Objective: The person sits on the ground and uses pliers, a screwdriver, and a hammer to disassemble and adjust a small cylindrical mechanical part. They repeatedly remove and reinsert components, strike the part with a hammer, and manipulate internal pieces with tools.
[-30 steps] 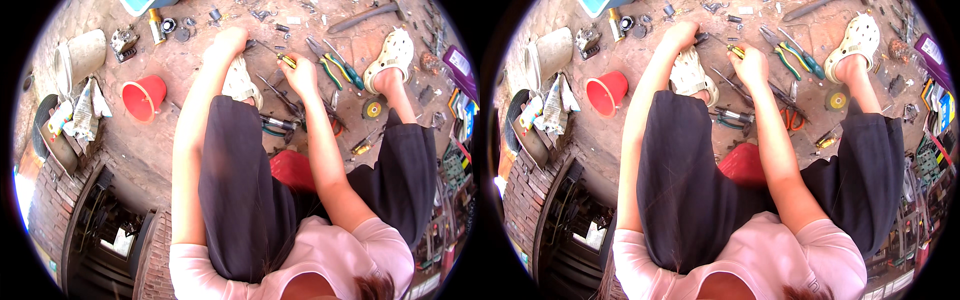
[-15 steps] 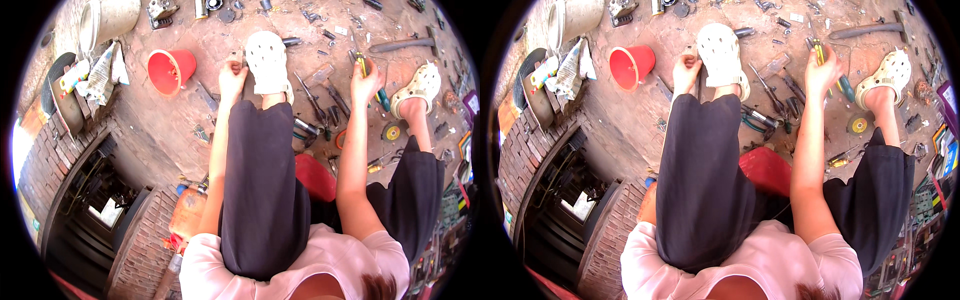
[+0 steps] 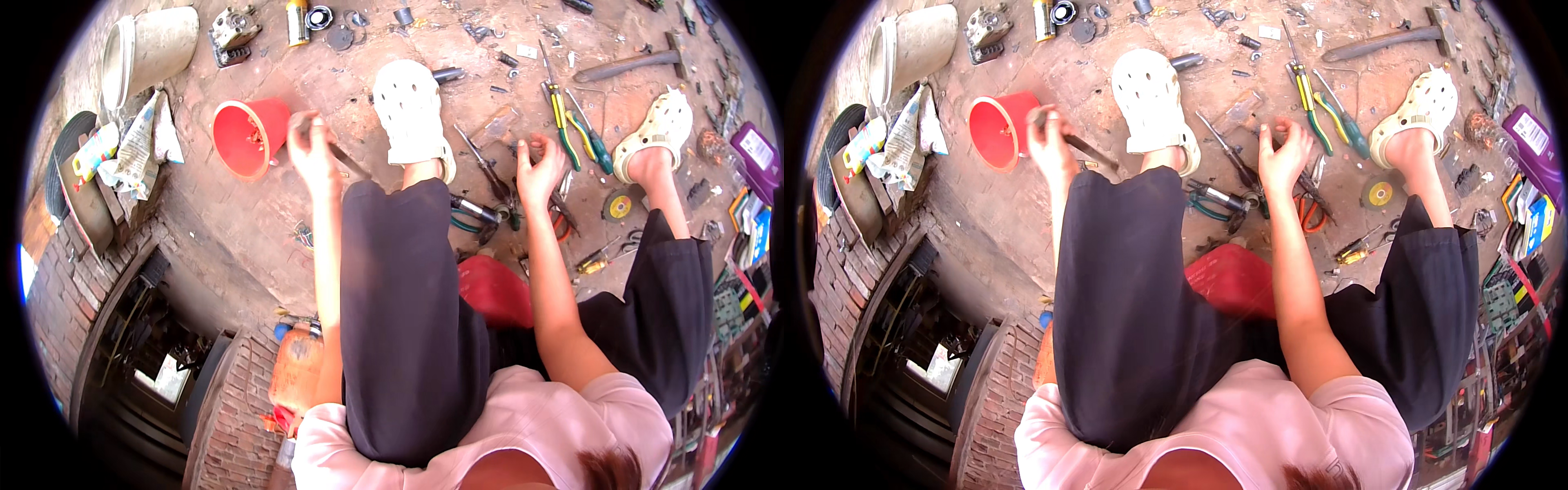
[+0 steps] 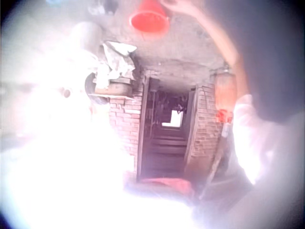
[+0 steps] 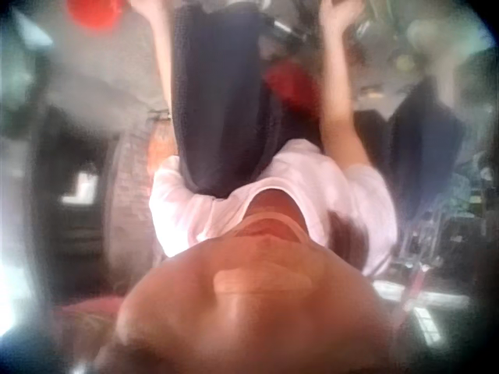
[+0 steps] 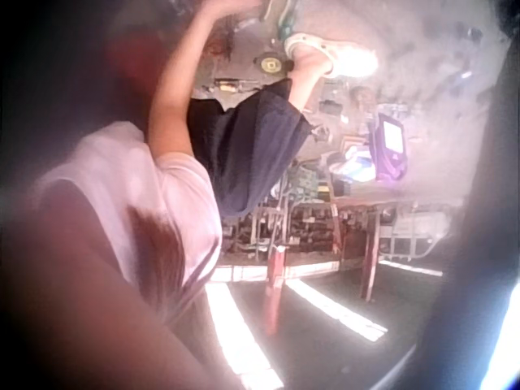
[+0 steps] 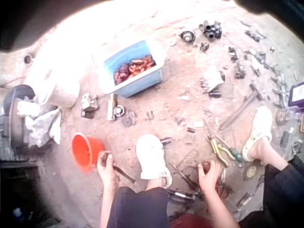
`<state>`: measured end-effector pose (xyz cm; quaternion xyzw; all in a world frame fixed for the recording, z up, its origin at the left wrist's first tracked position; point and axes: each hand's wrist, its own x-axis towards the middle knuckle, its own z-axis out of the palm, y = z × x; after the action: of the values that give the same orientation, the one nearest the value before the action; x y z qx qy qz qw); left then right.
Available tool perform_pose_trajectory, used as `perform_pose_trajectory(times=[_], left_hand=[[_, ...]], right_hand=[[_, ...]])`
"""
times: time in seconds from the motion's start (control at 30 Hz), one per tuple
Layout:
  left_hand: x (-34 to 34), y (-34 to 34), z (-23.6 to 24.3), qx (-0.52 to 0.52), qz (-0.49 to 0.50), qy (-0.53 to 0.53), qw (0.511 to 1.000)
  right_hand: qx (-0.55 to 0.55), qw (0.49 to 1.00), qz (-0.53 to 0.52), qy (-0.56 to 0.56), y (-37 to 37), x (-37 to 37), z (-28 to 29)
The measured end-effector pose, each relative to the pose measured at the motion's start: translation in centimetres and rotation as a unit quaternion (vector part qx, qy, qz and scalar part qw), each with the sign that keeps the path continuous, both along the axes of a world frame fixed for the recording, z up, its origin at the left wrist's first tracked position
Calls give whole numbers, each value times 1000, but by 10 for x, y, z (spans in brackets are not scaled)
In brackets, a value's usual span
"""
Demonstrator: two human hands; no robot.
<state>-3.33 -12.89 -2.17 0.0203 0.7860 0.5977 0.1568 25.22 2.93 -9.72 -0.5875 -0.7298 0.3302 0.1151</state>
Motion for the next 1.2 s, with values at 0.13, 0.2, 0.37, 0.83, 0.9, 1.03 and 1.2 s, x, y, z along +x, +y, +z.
perform_pose_trajectory(times=[0.13,0.2,0.37,0.83,0.9,1.03,1.2], left_hand=[[0,30,81,177,1,46,983],[11,52,117,122,-9,110,986],[25,82,127,250,-104,70,960],[41,125,39,191,-294,-33,936],[38,115,24,150,-320,-59,934],[45,115,25,121,-400,0,908],[55,107,27,161,-299,-76,937]], right_hand=[[-12,1000,23,8,-9,7,-2],[-28,999,24,9,-8,6,-4],[-37,999,16,8,-6,8,-19],[-71,997,36,8,-3,3,-14],[-70,997,36,12,-3,2,-14],[-71,997,34,-8,-3,1,-11],[-60,997,40,-24,-4,1,-14]])
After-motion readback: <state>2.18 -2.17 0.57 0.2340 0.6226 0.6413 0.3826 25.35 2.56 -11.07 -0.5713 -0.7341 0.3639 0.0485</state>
